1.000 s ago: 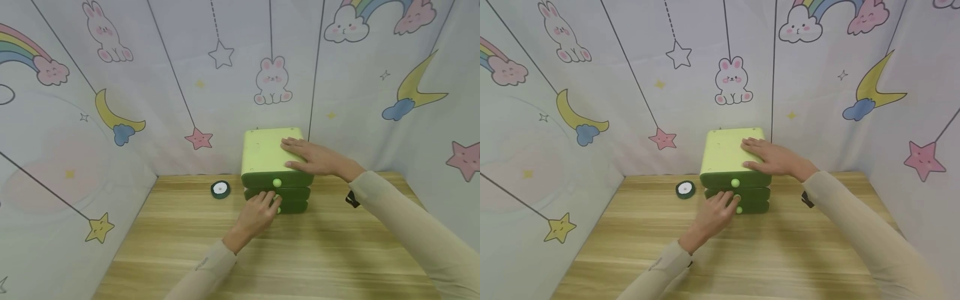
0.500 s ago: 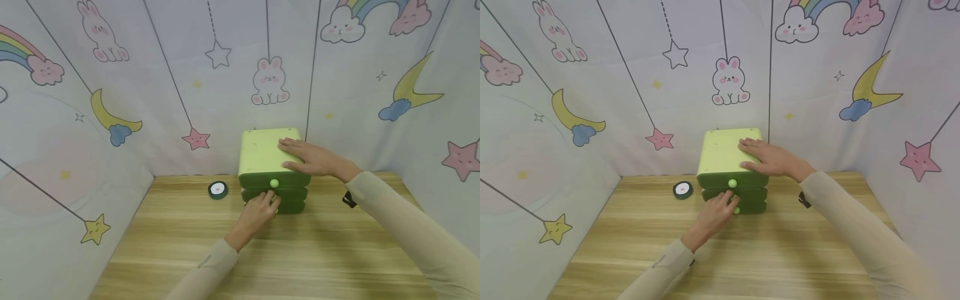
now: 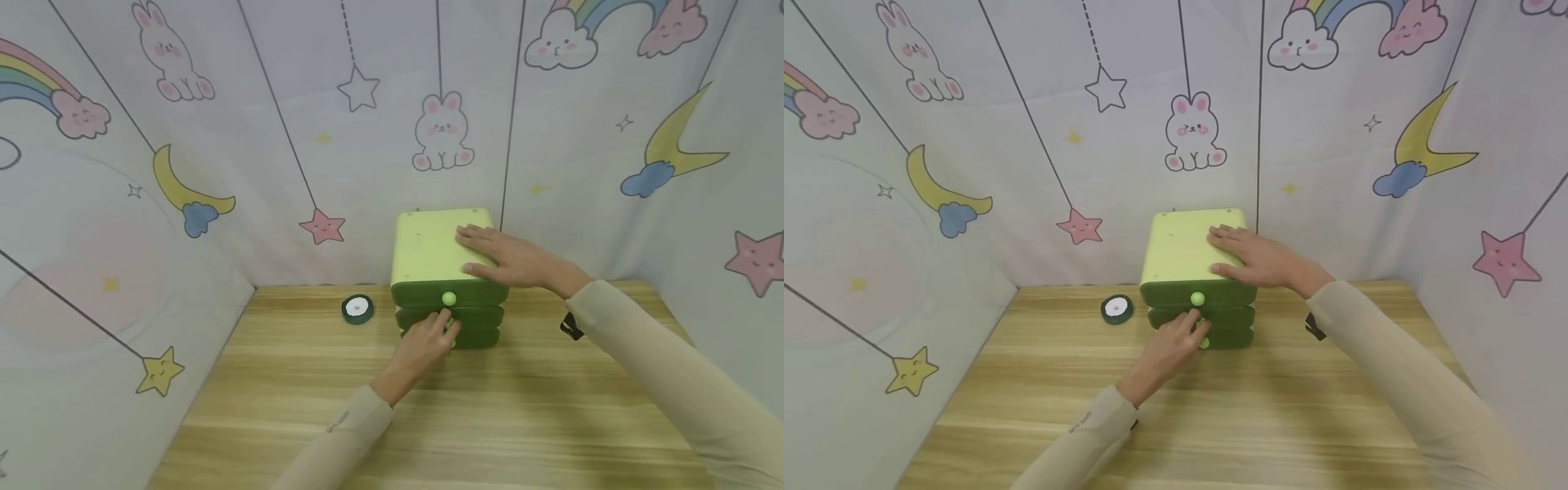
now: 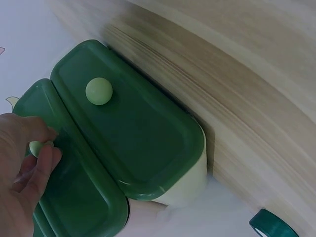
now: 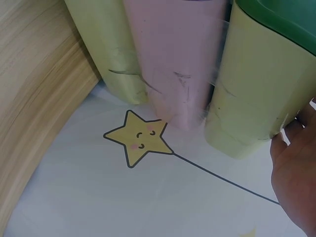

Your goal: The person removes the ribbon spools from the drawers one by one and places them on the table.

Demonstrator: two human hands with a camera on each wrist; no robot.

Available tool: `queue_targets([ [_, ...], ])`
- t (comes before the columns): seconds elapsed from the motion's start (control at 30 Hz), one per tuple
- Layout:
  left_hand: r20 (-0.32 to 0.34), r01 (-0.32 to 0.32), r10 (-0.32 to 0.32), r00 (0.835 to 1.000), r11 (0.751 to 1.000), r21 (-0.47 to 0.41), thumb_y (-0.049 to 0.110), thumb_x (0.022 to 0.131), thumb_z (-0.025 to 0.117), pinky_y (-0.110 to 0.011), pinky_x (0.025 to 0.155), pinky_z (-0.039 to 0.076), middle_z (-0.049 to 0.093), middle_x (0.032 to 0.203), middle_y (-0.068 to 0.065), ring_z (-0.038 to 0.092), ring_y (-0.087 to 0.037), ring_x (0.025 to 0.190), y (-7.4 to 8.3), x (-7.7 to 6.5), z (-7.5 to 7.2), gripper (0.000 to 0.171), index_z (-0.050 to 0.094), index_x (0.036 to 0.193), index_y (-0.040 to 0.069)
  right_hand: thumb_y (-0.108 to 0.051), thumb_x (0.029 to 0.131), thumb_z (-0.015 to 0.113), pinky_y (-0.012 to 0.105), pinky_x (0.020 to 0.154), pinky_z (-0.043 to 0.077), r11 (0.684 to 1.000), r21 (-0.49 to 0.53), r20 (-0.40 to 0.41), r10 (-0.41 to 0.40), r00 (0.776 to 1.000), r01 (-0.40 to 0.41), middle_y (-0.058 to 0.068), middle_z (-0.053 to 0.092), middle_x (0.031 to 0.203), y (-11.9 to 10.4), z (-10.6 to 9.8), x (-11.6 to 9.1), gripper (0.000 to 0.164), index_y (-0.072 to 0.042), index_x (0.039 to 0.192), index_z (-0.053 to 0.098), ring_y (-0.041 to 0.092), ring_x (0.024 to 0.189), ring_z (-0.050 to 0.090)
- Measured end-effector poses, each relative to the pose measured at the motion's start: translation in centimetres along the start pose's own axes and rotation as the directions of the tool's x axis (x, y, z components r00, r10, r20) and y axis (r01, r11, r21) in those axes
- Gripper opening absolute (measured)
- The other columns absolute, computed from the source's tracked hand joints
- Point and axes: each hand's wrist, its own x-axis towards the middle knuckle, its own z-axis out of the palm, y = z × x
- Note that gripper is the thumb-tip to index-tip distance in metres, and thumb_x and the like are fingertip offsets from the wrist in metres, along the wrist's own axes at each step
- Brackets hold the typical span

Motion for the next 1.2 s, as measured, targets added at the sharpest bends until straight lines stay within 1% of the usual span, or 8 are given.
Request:
queue_targets([
  [0.4,0.014,-0.03,0.03,0.999,0.999,0.03,0.008,0.095,0.076,-0.017,0.065,0.059,0.068,0.113,-0.006,0.068,-0.011,0.082,0.1,-0.1,-0.4,0.02,0.075,0.115,0.012,-0.054,0.108,0.048,0.055,0.134,0.017,1.0,0.004,-0.004,0.005,1.0,-0.005,0.004,0.018,0.177,-0.2,0.0,-0.1,0.073,-0.017,0.168,0.026,0.03,0.166,0.015],
  [0.47,0.009,-0.037,0.037,0.999,0.999,0.031,0.007,0.095,0.076,-0.017,0.065,0.059,0.068,0.114,-0.006,0.068,-0.011,0.082,0.1,-0.2,-0.4,0.02,0.076,0.114,0.012,-0.054,0.108,0.048,0.056,0.134,0.017,1.0,0.003,-0.003,0.007,1.0,-0.006,0.003,0.017,0.177,-0.3,0.0,-0.1,0.073,-0.017,0.168,0.026,0.03,0.166,0.015],
  [0.7,-0.042,-0.064,0.065,0.997,0.997,0.031,0.004,0.093,0.076,-0.018,0.065,0.06,0.069,0.113,-0.007,0.069,-0.011,0.081,0.3,-0.5,-0.6,0.02,0.076,0.111,0.011,-0.055,0.108,0.047,0.056,0.134,0.017,1.0,-0.004,0.005,0.004,1.0,-0.004,0.003,0.016,0.178,-0.2,0.0,0.0,0.074,-0.018,0.168,0.024,0.03,0.166,0.014],
  [0.87,-0.042,-0.084,0.086,0.995,0.995,0.051,0.005,0.094,0.075,-0.018,0.065,0.06,0.069,0.111,-0.006,0.068,-0.011,0.08,0.6,-0.7,-1.1,0.019,0.076,0.111,0.011,-0.055,0.108,0.047,0.057,0.133,0.018,1.0,0.005,0.007,0.009,1.0,-0.009,0.003,0.016,0.178,-0.4,-0.3,0.0,0.074,-0.018,0.168,0.024,0.03,0.166,0.014],
  [1.03,-0.05,-0.101,0.105,0.993,0.992,0.081,0.007,0.094,0.076,-0.016,0.067,0.059,0.069,0.111,-0.005,0.068,-0.009,0.079,0.9,-0.9,-1.7,0.017,0.076,0.11,0.013,-0.055,0.108,0.047,0.057,0.133,0.018,1.0,0.007,0.005,0.009,1.0,-0.009,0.002,0.016,0.178,-0.4,-0.3,-0.1,0.074,-0.018,0.168,0.025,0.03,0.166,0.013],
  [1.2,-0.057,-0.109,0.113,0.992,0.991,0.08,0.009,0.094,0.076,-0.016,0.068,0.059,0.069,0.11,-0.004,0.069,-0.009,0.08,1.3,-1.3,-2.0,0.016,0.076,0.11,0.013,-0.056,0.108,0.046,0.057,0.133,0.018,1.0,0.004,0.009,0.01,1.0,-0.01,0.002,0.016,0.178,-0.3,-0.2,-0.1,0.074,-0.018,0.168,0.024,0.03,0.166,0.013],
])
